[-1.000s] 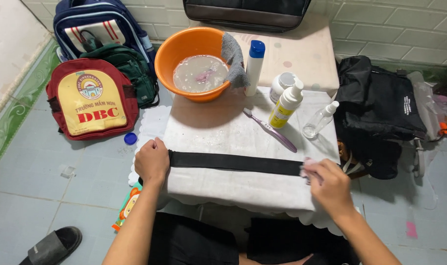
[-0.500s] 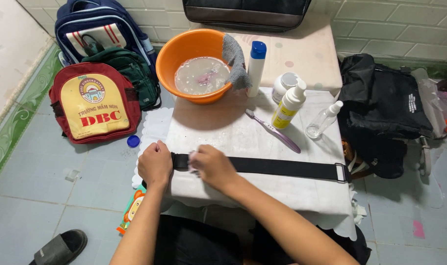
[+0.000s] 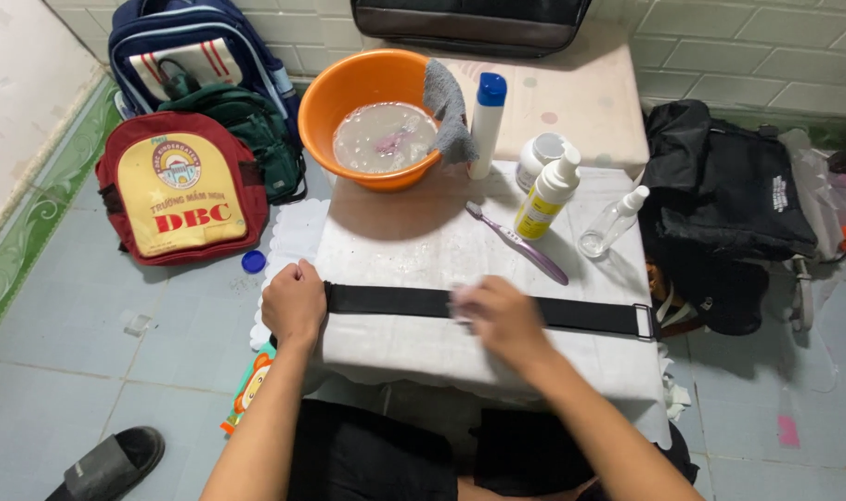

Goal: Cleaning a black leather strap using a toothbrush and cleaning solution from a bowl.

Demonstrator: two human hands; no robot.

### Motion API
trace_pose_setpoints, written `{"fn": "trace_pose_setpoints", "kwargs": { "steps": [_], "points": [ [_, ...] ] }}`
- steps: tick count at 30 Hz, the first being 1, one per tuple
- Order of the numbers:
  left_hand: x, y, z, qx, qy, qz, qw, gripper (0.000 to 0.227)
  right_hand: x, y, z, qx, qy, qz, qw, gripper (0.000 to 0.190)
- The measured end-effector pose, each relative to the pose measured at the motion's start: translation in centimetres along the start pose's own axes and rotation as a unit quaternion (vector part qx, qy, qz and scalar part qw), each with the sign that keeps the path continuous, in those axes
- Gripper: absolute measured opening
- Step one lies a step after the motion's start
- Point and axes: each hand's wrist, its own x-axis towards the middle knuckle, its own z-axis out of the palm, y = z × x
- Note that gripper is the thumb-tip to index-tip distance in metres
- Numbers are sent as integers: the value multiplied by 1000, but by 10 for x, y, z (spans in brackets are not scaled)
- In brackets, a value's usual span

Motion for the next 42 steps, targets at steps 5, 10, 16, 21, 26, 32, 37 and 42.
{"fn": "trace_pose_setpoints", "kwargs": {
  "steps": [5,10,16,21,26,32,37,42],
  "points": [
    [-3,6,-3,-7,3,3,1000,45,-75,64,-89,-115,127,101,980,12],
    [-2,5,-3,-3,11,7,1000,46,-92,80,-100,-159,175,177,955,13],
    [-2,6,-3,-6,5,6,1000,46,-32,28,-25,-76,183,120,973,10],
    [-4,9,-5,-9,0,2,1000,45,35,-27,74,44,95,10,994,12],
    [1,3,-4,3,2,-10,1000,44,82,-80,138,98,59,5,993,9],
    [0,6,-5,1,2,3,1000,44,53,-61,84,-26,39,-5,999,17],
    [-2,5,-6,4,3,8,1000,44,-24,-4,-26,-62,60,90,992,36],
    [-7,9,-8,25,4,13,1000,50,-101,34,-113,-236,150,285,917,15]
  ]
}}
